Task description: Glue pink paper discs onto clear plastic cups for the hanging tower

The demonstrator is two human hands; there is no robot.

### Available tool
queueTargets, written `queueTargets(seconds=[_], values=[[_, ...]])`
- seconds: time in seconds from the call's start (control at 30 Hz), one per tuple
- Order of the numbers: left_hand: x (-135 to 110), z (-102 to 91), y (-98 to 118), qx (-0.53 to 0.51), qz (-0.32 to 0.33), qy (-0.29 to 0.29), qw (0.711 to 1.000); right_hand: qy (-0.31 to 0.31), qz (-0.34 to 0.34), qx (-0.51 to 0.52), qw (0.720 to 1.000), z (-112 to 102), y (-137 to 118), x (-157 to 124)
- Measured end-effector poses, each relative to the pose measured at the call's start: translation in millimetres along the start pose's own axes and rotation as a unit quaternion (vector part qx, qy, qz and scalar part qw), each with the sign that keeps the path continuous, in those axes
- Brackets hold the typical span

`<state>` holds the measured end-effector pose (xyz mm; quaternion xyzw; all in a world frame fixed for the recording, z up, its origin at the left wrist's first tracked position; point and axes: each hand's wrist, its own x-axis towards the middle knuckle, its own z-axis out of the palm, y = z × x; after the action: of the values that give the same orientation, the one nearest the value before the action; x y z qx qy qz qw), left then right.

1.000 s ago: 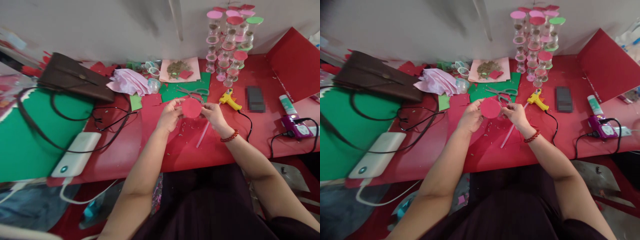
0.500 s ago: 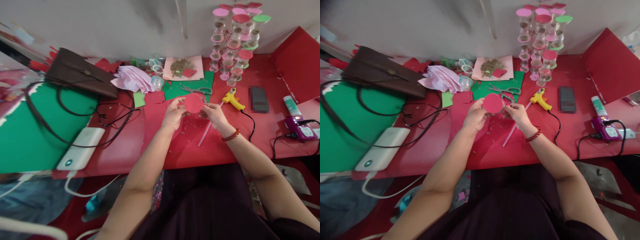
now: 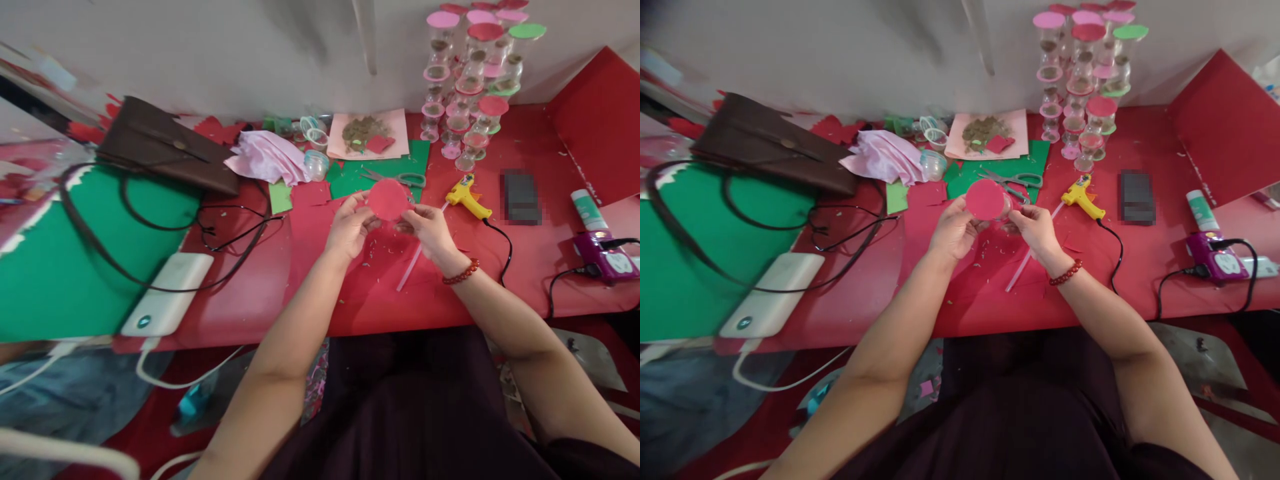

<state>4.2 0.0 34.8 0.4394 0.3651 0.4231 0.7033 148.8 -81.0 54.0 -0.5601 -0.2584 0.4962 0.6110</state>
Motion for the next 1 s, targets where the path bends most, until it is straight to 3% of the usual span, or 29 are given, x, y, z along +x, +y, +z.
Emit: queueTargets(seconds=[0.3, 0.67, 1.0], values=[[-3.0, 1.6, 4.1, 0.031, -0.018, -0.018, 0.999, 0.005, -0.009, -0.034, 0.999, -5.3, -4.6, 2.9], [3.4, 0.7, 2.5, -0.018, -0.023, 0.049, 0.998, 0.020, 0.084, 0.016, 0.996, -1.7, -12.6, 3.4], [2.8, -1.9, 5.1, -0.037, -0.027, 0.020, 0.999, 0.015, 0.110, 0.065, 0.992, 0.0, -13.3, 0.9]])
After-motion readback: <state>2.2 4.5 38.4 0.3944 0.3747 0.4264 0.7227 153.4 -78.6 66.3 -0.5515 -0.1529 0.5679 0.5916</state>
